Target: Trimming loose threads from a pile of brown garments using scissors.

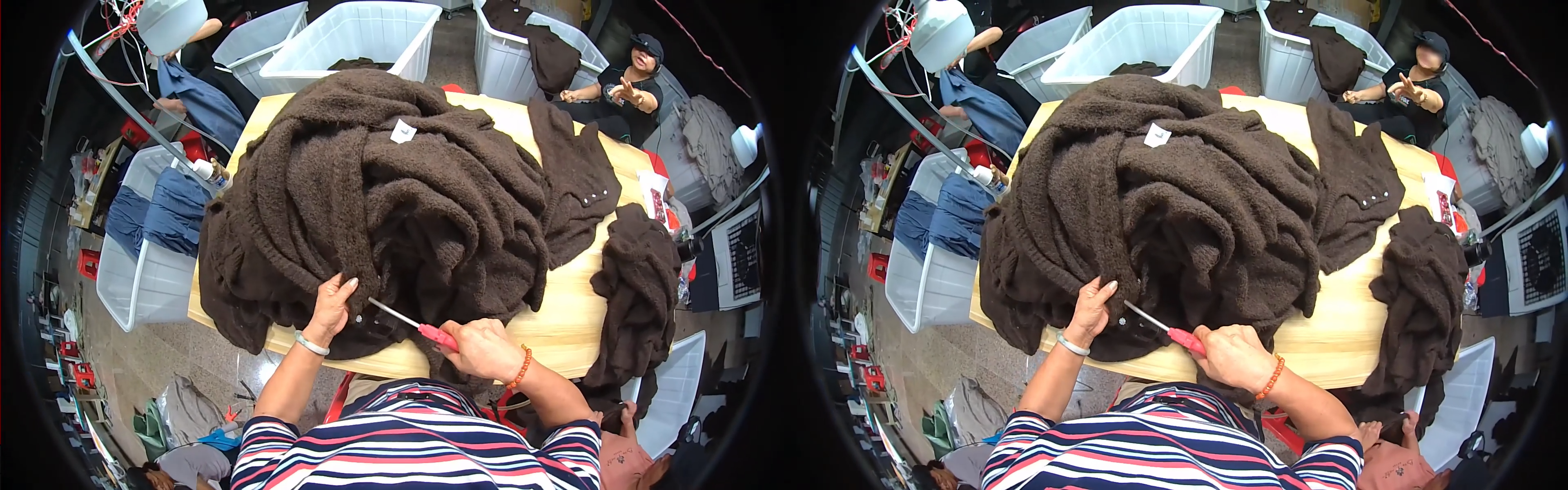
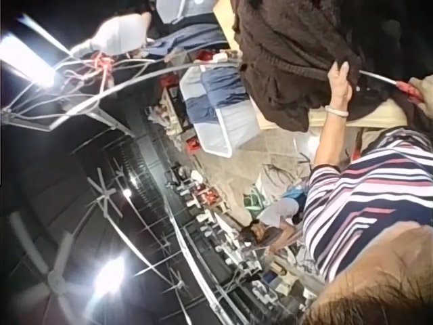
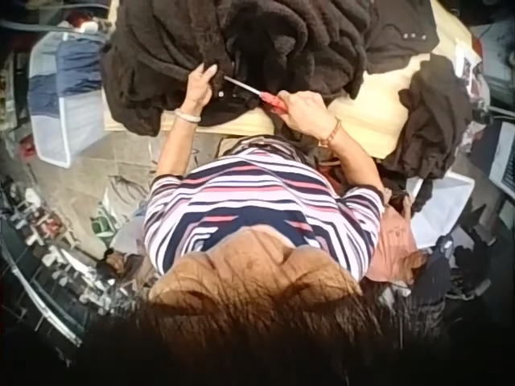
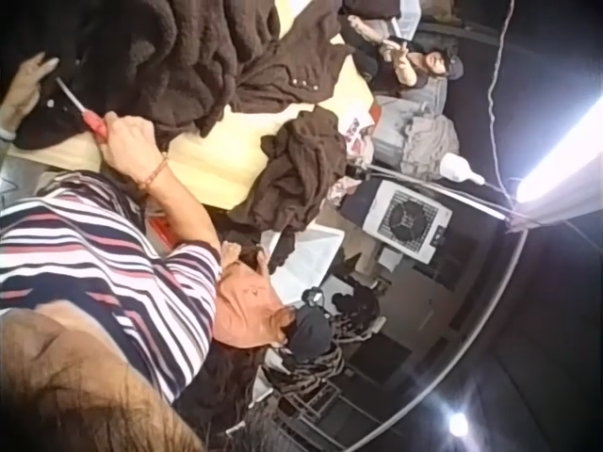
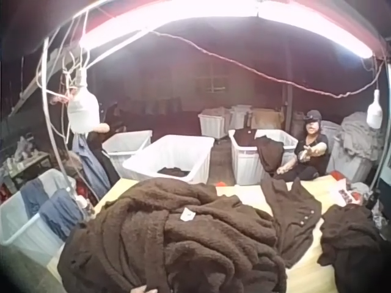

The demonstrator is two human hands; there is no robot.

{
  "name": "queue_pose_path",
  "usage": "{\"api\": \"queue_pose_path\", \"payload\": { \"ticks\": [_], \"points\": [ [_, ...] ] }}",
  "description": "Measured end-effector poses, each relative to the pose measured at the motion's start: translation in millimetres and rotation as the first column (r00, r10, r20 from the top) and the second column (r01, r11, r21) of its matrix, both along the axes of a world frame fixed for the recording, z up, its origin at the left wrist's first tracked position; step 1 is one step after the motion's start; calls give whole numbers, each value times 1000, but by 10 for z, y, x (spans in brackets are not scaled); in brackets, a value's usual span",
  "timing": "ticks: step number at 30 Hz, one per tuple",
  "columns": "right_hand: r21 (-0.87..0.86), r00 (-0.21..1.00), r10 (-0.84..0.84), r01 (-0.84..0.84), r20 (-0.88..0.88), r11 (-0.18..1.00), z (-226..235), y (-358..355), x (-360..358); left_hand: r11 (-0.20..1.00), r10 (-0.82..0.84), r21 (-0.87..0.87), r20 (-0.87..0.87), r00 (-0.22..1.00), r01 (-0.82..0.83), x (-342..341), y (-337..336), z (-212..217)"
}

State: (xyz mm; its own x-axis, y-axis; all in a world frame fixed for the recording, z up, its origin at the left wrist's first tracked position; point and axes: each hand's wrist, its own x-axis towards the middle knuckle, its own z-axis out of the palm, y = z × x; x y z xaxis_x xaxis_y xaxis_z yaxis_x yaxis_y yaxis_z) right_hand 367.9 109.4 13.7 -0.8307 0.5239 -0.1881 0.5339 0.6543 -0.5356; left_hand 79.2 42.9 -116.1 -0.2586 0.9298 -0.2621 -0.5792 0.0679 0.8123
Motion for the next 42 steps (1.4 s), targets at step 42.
{"api": "queue_pose_path", "payload": {
  "ticks": [42],
  "points": [
    [256, 924, 230, -152, -307, 955, -100, 371, -1945, 451, 71, 248, -968, 242, 857, -1547, -168, 2217]
  ]
}}
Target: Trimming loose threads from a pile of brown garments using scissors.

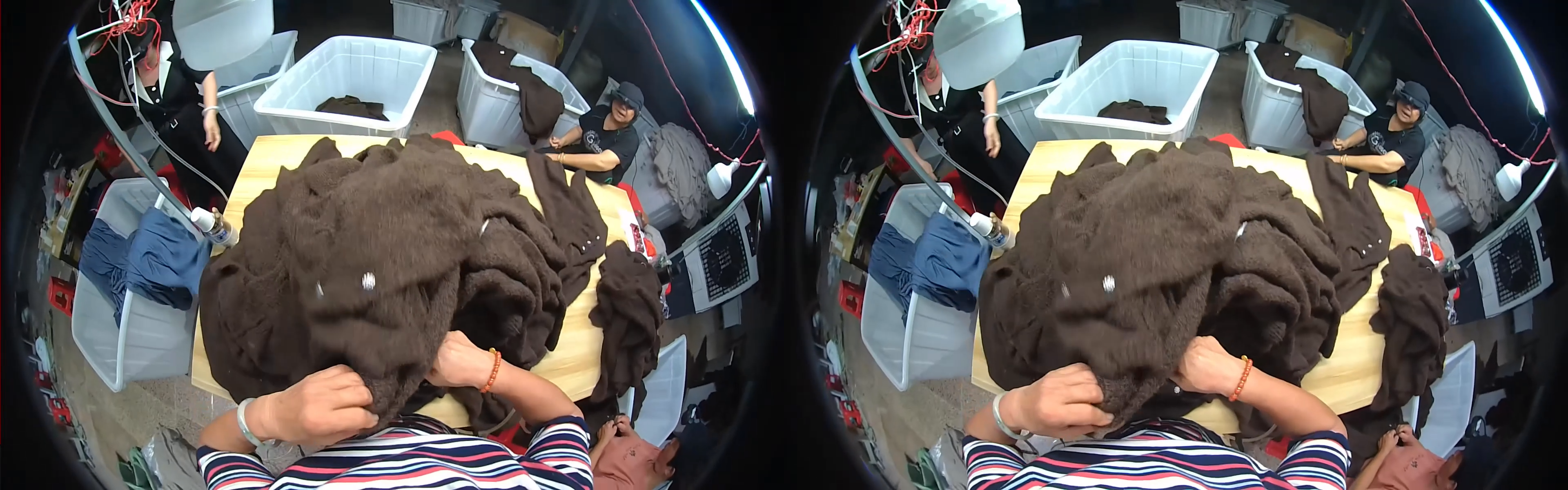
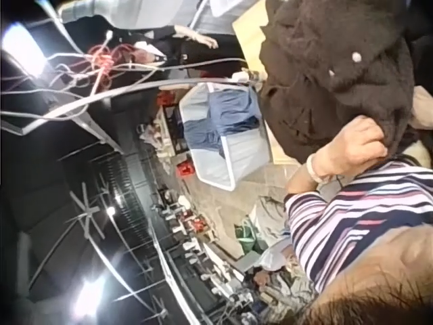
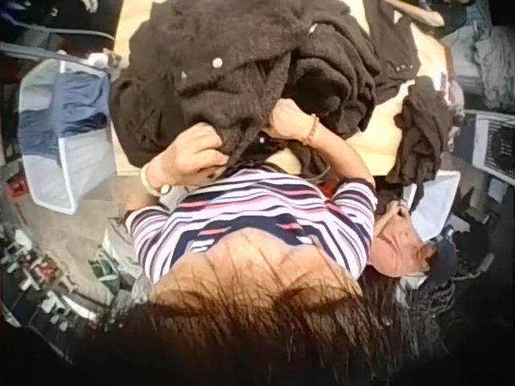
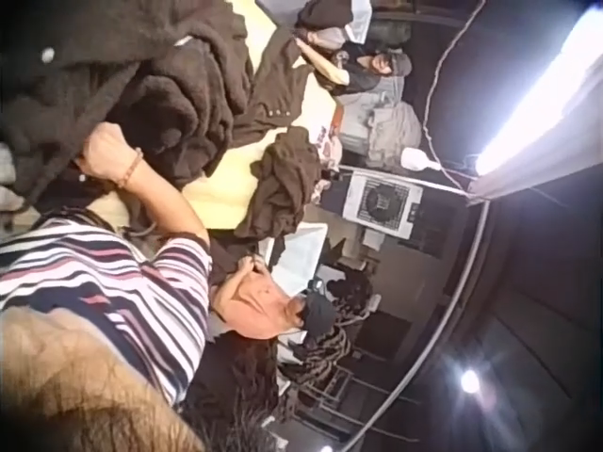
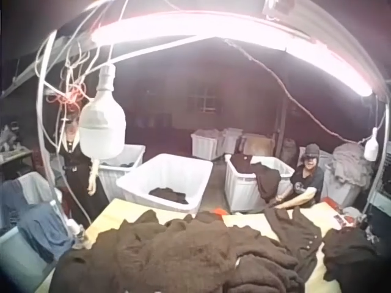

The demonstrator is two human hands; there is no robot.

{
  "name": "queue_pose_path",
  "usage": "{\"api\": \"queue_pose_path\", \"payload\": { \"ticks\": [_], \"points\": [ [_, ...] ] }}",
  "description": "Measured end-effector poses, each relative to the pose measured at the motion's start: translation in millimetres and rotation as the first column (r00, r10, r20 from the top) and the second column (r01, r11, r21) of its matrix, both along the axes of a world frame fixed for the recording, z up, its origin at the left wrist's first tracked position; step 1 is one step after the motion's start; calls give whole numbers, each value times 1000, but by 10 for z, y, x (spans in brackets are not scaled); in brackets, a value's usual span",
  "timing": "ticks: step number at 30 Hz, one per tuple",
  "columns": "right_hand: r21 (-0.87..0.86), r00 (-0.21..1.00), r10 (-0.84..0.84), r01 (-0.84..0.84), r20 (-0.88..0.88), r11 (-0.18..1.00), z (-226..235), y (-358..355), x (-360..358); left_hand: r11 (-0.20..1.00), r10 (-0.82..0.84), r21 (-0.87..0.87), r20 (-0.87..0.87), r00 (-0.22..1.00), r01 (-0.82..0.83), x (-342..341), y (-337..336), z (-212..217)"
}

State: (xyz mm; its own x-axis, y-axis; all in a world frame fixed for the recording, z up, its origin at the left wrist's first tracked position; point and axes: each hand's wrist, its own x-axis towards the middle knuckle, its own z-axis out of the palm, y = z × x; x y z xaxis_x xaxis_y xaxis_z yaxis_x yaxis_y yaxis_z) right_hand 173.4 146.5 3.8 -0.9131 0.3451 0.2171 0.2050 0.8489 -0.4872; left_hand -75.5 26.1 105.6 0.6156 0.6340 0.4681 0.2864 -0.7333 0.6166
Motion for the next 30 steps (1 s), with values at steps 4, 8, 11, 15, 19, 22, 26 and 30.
{"api": "queue_pose_path", "payload": {
  "ticks": [4, 8, 11, 15, 19, 22, 26, 30],
  "points": [
    [-45, 872, 14, 9, 489, 999, 110, 20, -94, 790, 597, -58, -154, 787, -610, -178, -71, -382],
    [-110, 916, -106, 160, 387, 981, 218, -47, -113, 580, 802, -51, -139, 581, -813, -354, 34, -420],
    [-121, 878, -99, 175, 469, 977, 185, -90, -152, 684, 712, -129, -99, 695, -718, -562, 334, -583],
    [-114, 886, -120, 190, 448, 975, 227, -136, -138, 780, 524, -437, 68, 849, -447, -681, 633, -540],
    [-165, 906, -145, 227, 398, 960, 356, -63, 95, 871, 479, -343, 429, 766, -353, -197, 441, 179],
    [-156, 929, -135, 198, 343, 968, 267, 127, -42, 985, 158, -166, 741, 653, -50, -62, 472, 107],
    [3, 963, 124, -127, -237, 992, 64, 387, -357, 991, 128, -37, 571, 811, -130, 756, 923, 813],
    [300, 796, 103, 102, -596, 948, 412, 542, 129, 970, 158, 105, 425, 891, -221, 991, 1062, 572]
  ]
}}
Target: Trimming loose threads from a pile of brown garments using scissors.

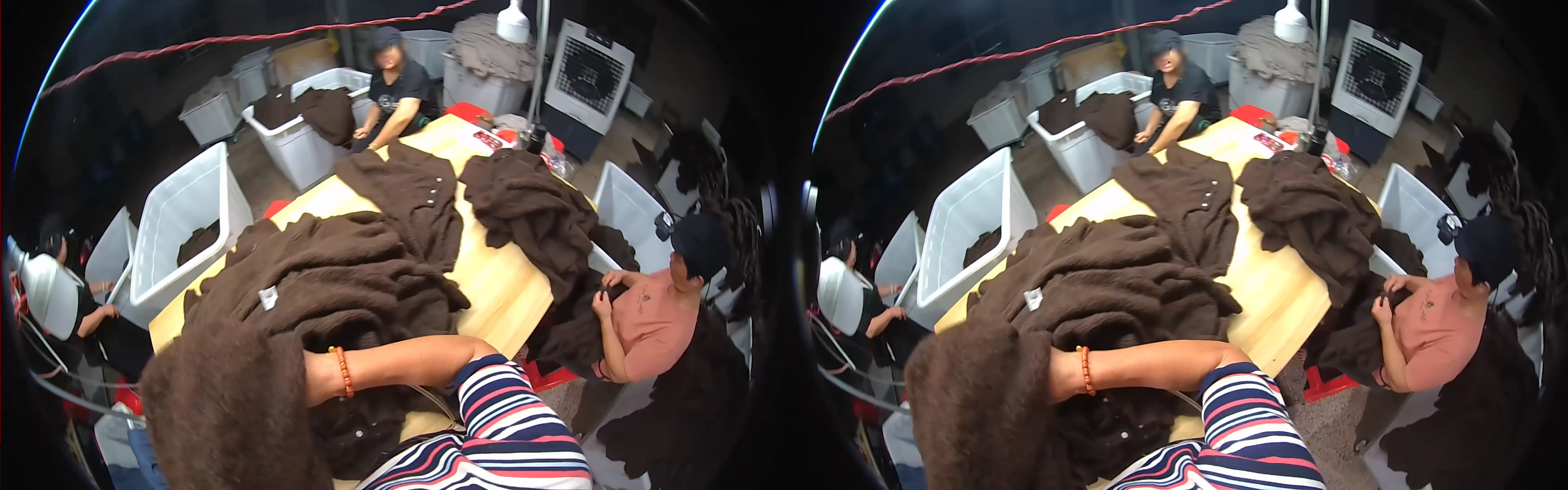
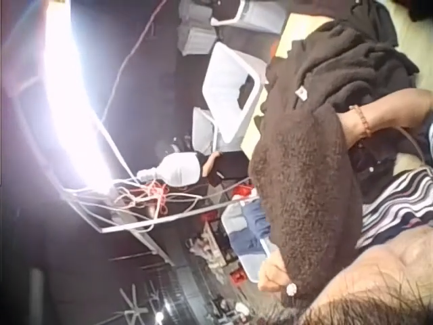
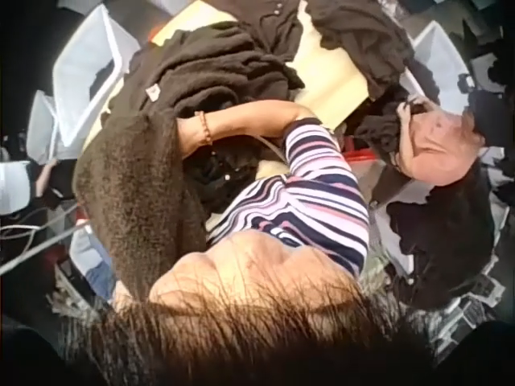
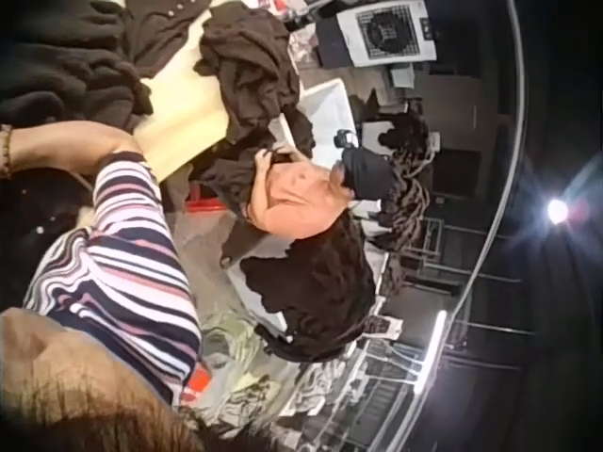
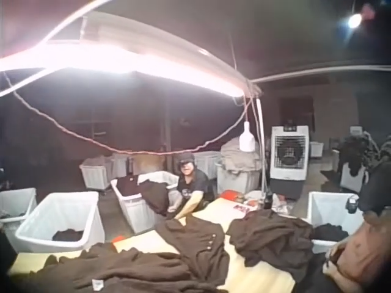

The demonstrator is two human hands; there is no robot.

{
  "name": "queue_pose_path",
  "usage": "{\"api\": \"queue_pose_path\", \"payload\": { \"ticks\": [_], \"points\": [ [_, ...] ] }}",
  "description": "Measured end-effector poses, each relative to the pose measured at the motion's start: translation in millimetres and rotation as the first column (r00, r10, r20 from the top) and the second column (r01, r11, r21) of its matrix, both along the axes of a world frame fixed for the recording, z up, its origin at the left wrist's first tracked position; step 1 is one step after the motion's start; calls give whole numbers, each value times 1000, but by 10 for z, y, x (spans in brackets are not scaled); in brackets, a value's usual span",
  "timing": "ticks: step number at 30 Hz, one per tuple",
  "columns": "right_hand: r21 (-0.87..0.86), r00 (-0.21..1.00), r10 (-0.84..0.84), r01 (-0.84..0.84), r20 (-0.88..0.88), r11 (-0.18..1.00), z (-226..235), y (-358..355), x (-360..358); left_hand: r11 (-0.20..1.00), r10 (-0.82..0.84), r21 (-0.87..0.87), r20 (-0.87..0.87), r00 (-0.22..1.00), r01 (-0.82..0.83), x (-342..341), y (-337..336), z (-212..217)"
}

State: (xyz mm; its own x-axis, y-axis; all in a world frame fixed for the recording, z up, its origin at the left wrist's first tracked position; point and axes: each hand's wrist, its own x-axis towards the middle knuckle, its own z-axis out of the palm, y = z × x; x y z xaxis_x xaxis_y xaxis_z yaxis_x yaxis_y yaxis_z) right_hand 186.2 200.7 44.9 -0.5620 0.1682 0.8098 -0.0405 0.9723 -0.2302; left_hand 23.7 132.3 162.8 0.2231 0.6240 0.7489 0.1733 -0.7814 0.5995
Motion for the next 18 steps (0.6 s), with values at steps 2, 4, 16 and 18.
{"api": "queue_pose_path", "payload": {
  "ticks": [2, 4, 16, 18],
  "points": [
    [17, 994, -108, 108, -9, 994, 122, 97, 454, 996, 77, 58, -84, 993, -72, 268, 58, 60],
    [-296, 968, -181, 228, 176, 928, 175, 323, 921, 980, 177, 123, -158, 972, -158, 498, 89, 114],
    [720, 26, -996, 689, 82, 77, 99, 1117, 6141, 853, -375, -364, 73, 924, 375, 3202, 1432, -415],
    [-297, 126, -394, 862, 910, -412, 487, 895, 5509, 753, -413, -562, 2, 911, 343, 3391, 1598, -974]
  ]
}}
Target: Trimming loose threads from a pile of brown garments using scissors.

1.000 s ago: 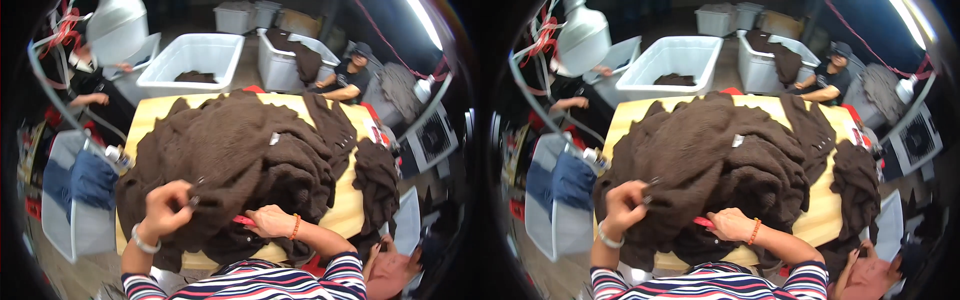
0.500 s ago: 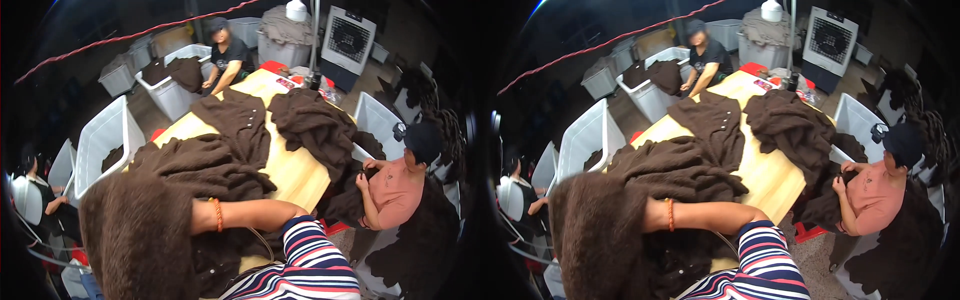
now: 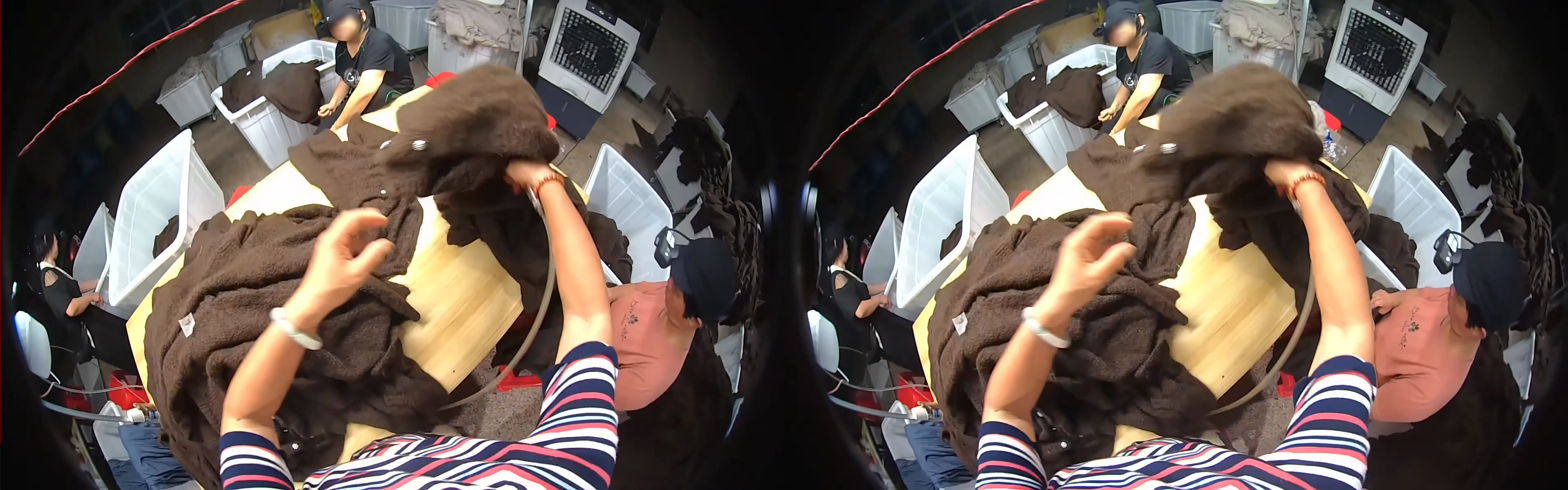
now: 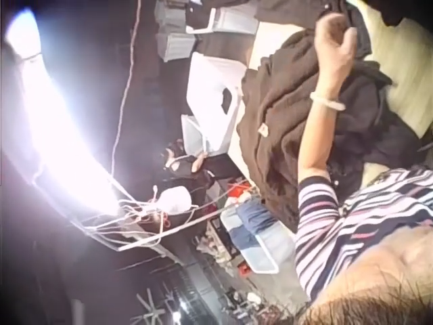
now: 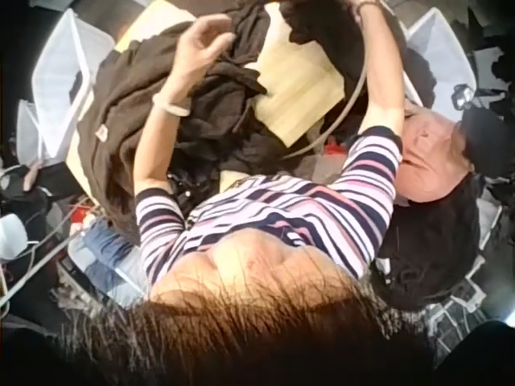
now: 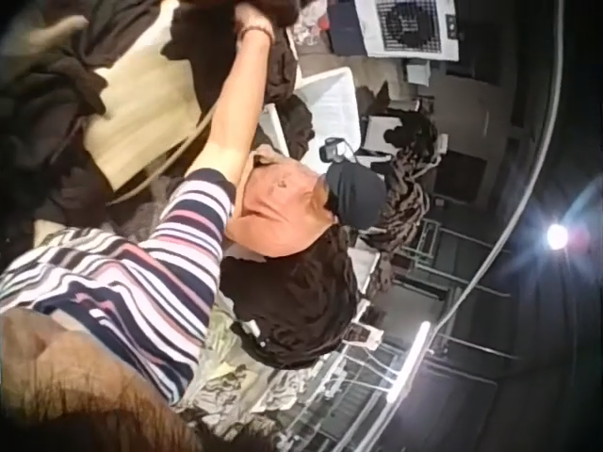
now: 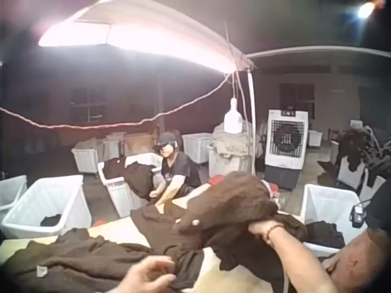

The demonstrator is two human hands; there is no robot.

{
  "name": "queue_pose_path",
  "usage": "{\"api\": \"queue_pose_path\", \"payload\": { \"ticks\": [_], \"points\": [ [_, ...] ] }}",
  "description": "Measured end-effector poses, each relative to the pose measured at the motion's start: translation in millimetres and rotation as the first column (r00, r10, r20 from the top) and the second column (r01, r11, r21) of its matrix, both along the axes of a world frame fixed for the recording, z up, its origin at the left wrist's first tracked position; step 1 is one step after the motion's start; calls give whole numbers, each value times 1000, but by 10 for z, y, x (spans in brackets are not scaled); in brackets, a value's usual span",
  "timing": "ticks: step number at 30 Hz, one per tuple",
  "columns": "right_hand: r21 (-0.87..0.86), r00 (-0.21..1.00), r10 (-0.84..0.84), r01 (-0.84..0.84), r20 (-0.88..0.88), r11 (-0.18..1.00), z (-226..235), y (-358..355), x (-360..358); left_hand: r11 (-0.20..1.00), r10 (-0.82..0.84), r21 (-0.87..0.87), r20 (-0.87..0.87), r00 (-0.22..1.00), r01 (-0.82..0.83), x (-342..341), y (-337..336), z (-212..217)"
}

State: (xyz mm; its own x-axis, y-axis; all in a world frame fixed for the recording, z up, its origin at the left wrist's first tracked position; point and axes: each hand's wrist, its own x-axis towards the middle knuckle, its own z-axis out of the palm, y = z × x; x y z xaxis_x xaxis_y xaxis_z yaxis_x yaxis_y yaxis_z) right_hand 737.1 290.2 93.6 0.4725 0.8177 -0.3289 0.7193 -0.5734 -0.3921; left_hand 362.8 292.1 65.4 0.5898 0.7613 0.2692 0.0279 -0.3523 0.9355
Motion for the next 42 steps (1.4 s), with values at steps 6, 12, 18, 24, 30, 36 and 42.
{"api": "queue_pose_path", "payload": {
  "ticks": [6, 12, 18, 24, 30, 36, 42],
  "points": [
    [297, 999, -14, 4, 31, 955, -1840, -1134, 390, 959, 155, -150, -437, 886, -241, 288, 382, -1791],
    [332, 968, -37, 120, -247, 936, -2021, -1899, -288, 789, 468, -71, -574, 672, -610, 361, 1015, -2554],
    [203, 924, -109, 194, -366, 960, -1968, -2151, -538, 736, 428, -295, -495, 756, -609, 679, 1211, -2728],
    [230, 963, -19, 84, -268, 970, -1665, -1859, -677, 920, 341, -222, 53, 939, -322, 575, 1165, -1163],
    [533, 970, 194, -88, -147, 842, -1203, -1370, -1005, 956, 272, -225, 446, 852, -187, -648, 353, 881],
    [655, 890, 432, -240, -147, 717, -486, -1176, -1718, 602, 563, 354, 448, 695, -716, -3002, -445, 1774],
    [537, 676, 716, -544, -176, 645, -377, -1260, -2672, 322, 938, 236, 51, 343, -917, -5439, -809, 779]
  ]
}}
